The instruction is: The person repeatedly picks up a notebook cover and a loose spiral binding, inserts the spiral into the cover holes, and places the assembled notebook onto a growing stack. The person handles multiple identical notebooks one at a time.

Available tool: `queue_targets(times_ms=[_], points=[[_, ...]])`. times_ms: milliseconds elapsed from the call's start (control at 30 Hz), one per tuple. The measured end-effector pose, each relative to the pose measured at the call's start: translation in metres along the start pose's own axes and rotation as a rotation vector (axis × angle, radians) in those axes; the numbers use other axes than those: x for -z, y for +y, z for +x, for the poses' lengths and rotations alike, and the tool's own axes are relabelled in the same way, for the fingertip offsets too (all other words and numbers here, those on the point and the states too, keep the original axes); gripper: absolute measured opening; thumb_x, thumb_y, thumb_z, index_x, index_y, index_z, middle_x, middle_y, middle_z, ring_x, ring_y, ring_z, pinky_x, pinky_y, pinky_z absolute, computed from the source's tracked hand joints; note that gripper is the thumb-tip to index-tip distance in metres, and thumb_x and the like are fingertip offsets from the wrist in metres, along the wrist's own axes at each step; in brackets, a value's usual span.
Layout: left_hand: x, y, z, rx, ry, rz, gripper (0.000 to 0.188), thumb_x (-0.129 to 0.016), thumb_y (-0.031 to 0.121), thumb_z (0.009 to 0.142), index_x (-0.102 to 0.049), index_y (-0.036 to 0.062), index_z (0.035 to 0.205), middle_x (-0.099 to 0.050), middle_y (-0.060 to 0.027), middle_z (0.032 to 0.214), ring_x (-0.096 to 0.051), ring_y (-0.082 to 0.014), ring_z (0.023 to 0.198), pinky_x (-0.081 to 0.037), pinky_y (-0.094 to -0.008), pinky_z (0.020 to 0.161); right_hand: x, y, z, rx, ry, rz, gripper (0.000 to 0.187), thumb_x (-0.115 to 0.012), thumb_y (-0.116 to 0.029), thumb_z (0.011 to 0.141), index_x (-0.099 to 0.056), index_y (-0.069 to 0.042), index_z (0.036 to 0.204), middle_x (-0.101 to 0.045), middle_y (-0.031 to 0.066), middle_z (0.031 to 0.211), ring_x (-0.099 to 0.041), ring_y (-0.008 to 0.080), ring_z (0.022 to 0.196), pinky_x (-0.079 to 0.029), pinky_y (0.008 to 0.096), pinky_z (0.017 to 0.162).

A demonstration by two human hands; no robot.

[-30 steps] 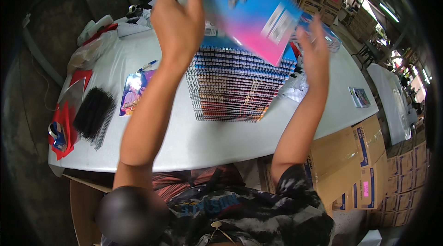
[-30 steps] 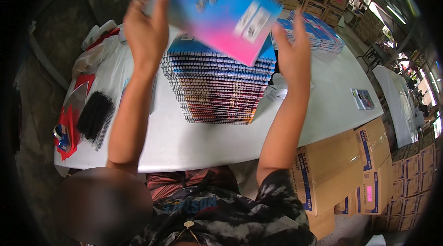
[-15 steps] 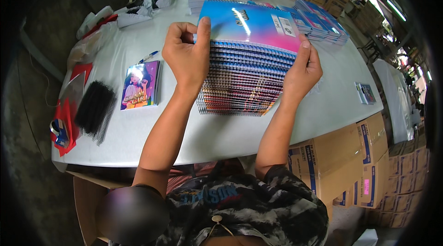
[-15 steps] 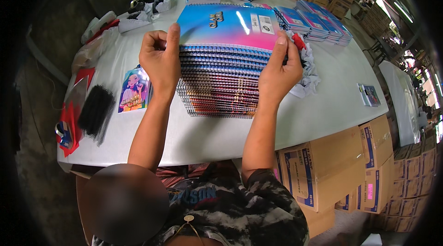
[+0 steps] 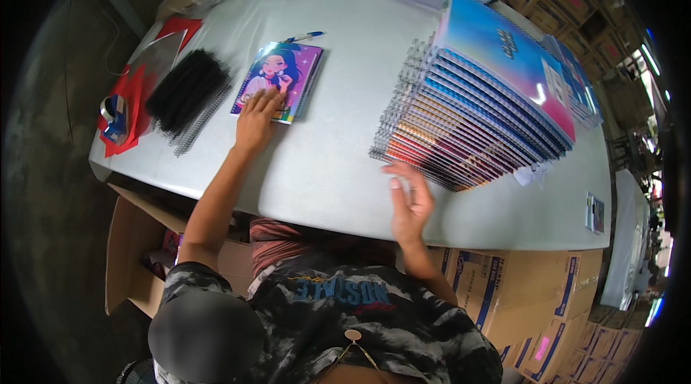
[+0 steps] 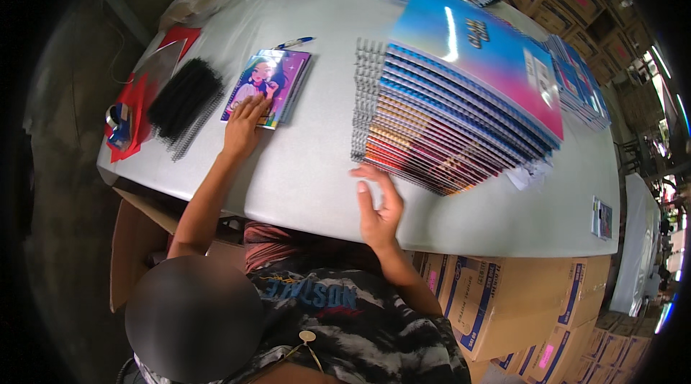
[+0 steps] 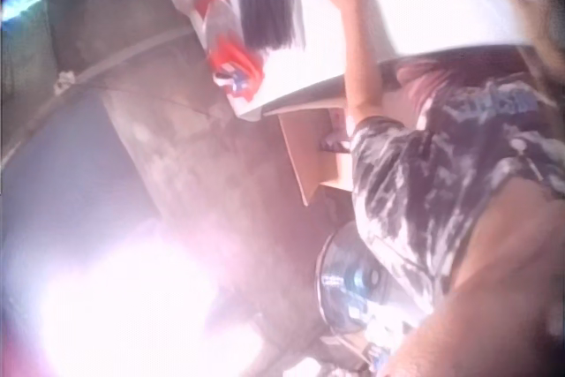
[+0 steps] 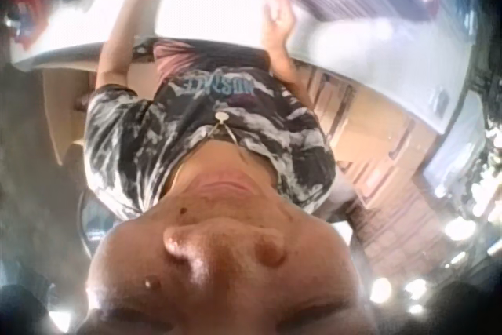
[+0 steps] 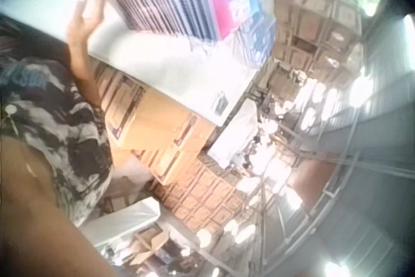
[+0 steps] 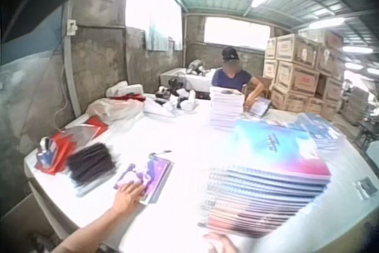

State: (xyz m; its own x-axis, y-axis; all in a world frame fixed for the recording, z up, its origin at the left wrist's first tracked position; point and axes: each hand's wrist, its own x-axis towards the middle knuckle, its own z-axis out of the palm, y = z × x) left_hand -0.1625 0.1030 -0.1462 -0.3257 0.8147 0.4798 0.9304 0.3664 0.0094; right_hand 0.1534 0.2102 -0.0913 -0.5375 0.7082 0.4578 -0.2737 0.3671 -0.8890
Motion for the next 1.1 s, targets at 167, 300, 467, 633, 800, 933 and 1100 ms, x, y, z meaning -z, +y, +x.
queue_targets(times_ms=[167, 300, 467, 633, 800, 933, 1100], points=[[0.091, 0.042, -0.031, 0.232, -0.287, -0.541, 0.045, -0.059, 0.003, 0.076, -0.057, 0.016, 0.119, -0.061, -0.0104, 0.113, -0.057, -0.028, 0.105, -0.045, -0.0344, 0.087, -0.038, 0.049, -0.003, -1.037, -0.298, 1.23, 0.067, -0.039, -0.052, 0.09, -0.039, 0.003, 0.129, -0.048, 0.0231, 0.125, -0.048, 0.0345, 0.115, -0.038, 0.049, 0.096], [0.165, 0.047, -0.075, 0.132, -0.356, -1.133, 0.031, -0.064, 0.005, 0.075, -0.066, 0.0133, 0.104, -0.064, -0.0081, 0.109, -0.052, -0.0306, 0.112, -0.037, -0.0406, 0.096, -0.044, 0.067, -0.005, -1.216, -0.596, 1.525, 0.085, -0.025, -0.067, 0.085, -0.038, 0.005, 0.129, -0.045, 0.0235, 0.129, -0.048, 0.0354, 0.116, -0.035, 0.0535, 0.098], [0.167, 0.041, -0.102, 0.391, 0.079, -1.359, 0.067, -0.066, 0.018, 0.066, -0.047, 0.0058, 0.129, -0.041, -0.0173, 0.135, -0.031, -0.033, 0.13, -0.018, -0.0426, 0.108, -0.043, 0.032, 0.016, -0.931, -0.215, 0.853, 0.033, -0.059, 0.005, 0.08, -0.055, -0.001, 0.112, -0.061, 0.0055, 0.102, -0.058, 0.0137, 0.095, -0.045, 0.0282, 0.086], [0.128, 0.05, -0.084, 0.604, -0.008, -1.436, 0.062, -0.055, 0.007, 0.075, -0.034, 0.0019, 0.133, -0.047, -0.0148, 0.123, -0.043, -0.0233, 0.118, -0.028, -0.039, 0.102, -0.029, 0.018, 0.048, -0.266, -0.432, 0.488, 0.026, -0.058, 0.002, 0.081, -0.057, 0.004, 0.107, -0.064, 0.0119, 0.099, -0.061, 0.0182, 0.089, -0.046, 0.0315, 0.085], [0.05, 0.049, -0.075, 0.417, -0.109, -0.746, 0.043, -0.053, -0.001, 0.073, -0.05, 0.0043, 0.115, -0.054, -0.0124, 0.112, -0.049, -0.0297, 0.105, -0.038, -0.044, 0.088, -0.032, 0.064, 0.025, -0.392, -0.393, 0.256, 0.021, -0.062, -0.004, 0.082, -0.062, 0.004, 0.102, -0.066, 0.0079, 0.094, -0.059, 0.0112, 0.087, -0.046, 0.0253, 0.079], [0.042, -0.031, -0.051, 0.409, 0.106, -0.246, 0.031, -0.058, 0.002, 0.069, -0.06, 0.0086, 0.099, -0.056, -0.0099, 0.107, -0.05, -0.0319, 0.101, -0.041, -0.043, 0.082, -0.03, 0.061, 0.023, -0.199, -0.426, 0.136, 0.021, -0.062, -0.004, 0.083, -0.062, 0.005, 0.103, -0.066, 0.0064, 0.09, -0.059, 0.0105, 0.082, -0.047, 0.0234, 0.075], [0.024, -0.091, -0.039, 0.564, -0.005, 0.158, 0.034, -0.06, 0.031, 0.081, -0.055, 0.01, 0.108, -0.057, -0.01, 0.099, -0.055, -0.0278, 0.092, -0.042, -0.0389, 0.078, -0.038, 0.041, 0.033, -0.135, -0.352, 0.173, 0.025, -0.064, -0.002, 0.082, -0.061, 0.006, 0.105, -0.066, 0.0073, 0.091, -0.06, 0.0113, 0.083, -0.048, 0.0241, 0.077]])
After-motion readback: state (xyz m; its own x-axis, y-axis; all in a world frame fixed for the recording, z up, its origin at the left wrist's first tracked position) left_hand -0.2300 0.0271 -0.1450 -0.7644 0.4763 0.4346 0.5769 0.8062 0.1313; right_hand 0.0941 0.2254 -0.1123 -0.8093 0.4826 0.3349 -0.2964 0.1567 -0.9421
